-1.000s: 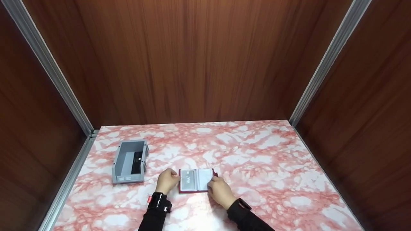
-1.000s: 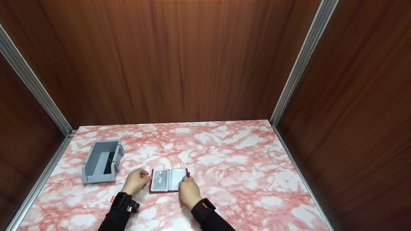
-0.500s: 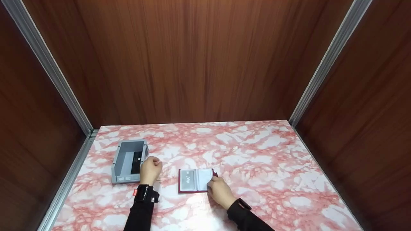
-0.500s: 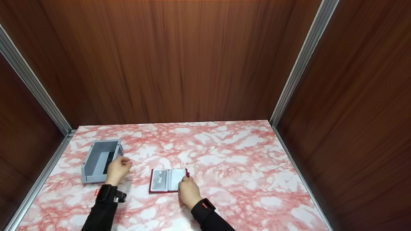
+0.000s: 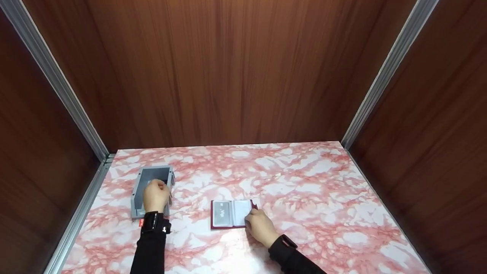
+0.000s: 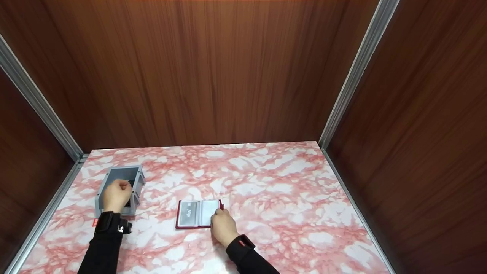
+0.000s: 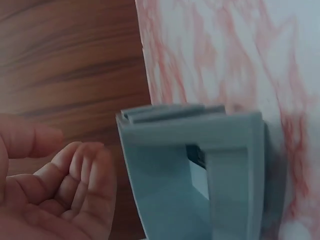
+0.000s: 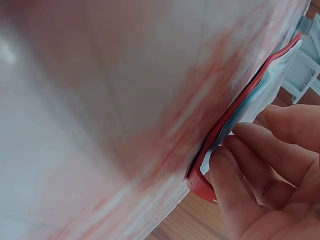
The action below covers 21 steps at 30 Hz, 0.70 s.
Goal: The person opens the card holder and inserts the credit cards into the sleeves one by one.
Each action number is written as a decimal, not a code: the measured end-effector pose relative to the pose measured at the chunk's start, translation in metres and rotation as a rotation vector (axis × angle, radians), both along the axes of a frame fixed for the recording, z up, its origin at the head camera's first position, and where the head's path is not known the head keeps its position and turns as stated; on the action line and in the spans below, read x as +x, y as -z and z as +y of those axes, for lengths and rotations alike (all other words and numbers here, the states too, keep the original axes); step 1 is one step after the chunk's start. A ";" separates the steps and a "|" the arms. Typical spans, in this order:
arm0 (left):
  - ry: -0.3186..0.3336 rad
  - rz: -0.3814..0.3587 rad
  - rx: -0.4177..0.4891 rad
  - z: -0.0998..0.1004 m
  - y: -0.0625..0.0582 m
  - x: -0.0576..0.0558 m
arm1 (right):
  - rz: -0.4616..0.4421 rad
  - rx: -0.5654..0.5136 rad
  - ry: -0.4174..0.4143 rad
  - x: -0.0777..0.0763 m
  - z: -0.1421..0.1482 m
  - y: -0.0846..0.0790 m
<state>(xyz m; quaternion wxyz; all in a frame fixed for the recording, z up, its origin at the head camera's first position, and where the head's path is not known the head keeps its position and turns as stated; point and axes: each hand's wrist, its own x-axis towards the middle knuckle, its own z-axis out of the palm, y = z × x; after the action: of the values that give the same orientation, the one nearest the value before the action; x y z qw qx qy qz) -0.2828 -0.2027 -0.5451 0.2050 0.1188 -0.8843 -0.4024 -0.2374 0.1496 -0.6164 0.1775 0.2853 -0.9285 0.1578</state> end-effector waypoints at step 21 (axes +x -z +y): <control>-0.027 -0.216 -0.069 -0.027 0.038 -0.011 | 0.013 0.023 0.003 -0.001 0.001 0.001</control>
<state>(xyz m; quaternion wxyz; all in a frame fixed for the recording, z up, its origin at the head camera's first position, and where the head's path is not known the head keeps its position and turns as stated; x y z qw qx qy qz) -0.2939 -0.2296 -0.5831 0.1178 0.1663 -0.9130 -0.3535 -0.2384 0.1502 -0.6171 0.1806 0.2868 -0.9296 0.1450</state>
